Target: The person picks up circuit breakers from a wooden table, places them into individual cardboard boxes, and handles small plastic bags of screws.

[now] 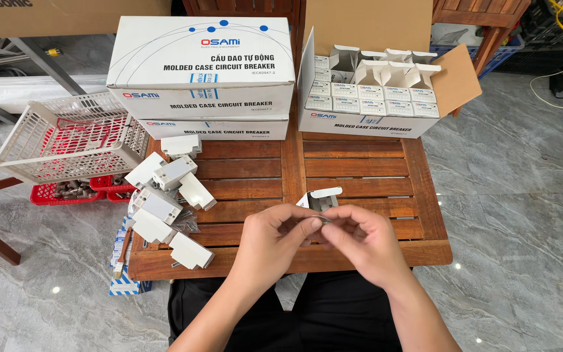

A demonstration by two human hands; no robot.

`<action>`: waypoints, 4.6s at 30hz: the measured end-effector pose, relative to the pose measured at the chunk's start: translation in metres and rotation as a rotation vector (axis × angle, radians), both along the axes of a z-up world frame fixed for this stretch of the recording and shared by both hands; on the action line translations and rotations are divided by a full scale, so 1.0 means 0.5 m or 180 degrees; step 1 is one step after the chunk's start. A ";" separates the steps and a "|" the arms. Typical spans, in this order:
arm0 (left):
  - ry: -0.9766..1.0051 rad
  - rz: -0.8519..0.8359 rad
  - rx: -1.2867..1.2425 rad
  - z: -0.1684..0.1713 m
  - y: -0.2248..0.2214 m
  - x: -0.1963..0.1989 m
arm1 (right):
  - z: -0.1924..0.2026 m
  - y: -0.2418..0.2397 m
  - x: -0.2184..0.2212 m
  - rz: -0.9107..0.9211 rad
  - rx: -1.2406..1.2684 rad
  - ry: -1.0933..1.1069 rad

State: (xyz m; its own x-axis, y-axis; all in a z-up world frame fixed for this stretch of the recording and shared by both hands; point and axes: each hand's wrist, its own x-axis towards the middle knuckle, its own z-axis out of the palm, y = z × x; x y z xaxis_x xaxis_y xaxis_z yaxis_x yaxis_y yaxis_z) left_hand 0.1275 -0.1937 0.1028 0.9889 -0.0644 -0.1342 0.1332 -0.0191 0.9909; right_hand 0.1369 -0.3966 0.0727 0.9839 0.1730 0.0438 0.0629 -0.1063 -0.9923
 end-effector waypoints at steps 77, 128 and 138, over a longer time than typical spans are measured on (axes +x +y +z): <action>-0.3155 -0.0098 0.3357 -0.158 0.015 0.067 | -0.076 -0.061 0.100 0.0162 -0.1462 -0.2615; -0.2458 -0.0451 0.4946 -0.087 -0.192 0.847 | 0.096 -0.177 0.837 -0.0639 -0.1790 -0.0868; -0.4442 0.1036 0.4920 -0.018 -0.196 0.862 | 0.085 -0.208 0.817 0.0082 -0.1199 -0.0376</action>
State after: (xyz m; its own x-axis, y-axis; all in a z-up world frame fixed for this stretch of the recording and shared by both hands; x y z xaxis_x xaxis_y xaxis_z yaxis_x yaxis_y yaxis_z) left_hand 0.5587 -0.2918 0.0937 0.4072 -0.4990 0.7650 -0.3376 -0.8605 -0.3816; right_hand 0.5456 -0.5006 0.1153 0.9710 0.2232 0.0852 0.1817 -0.4585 -0.8699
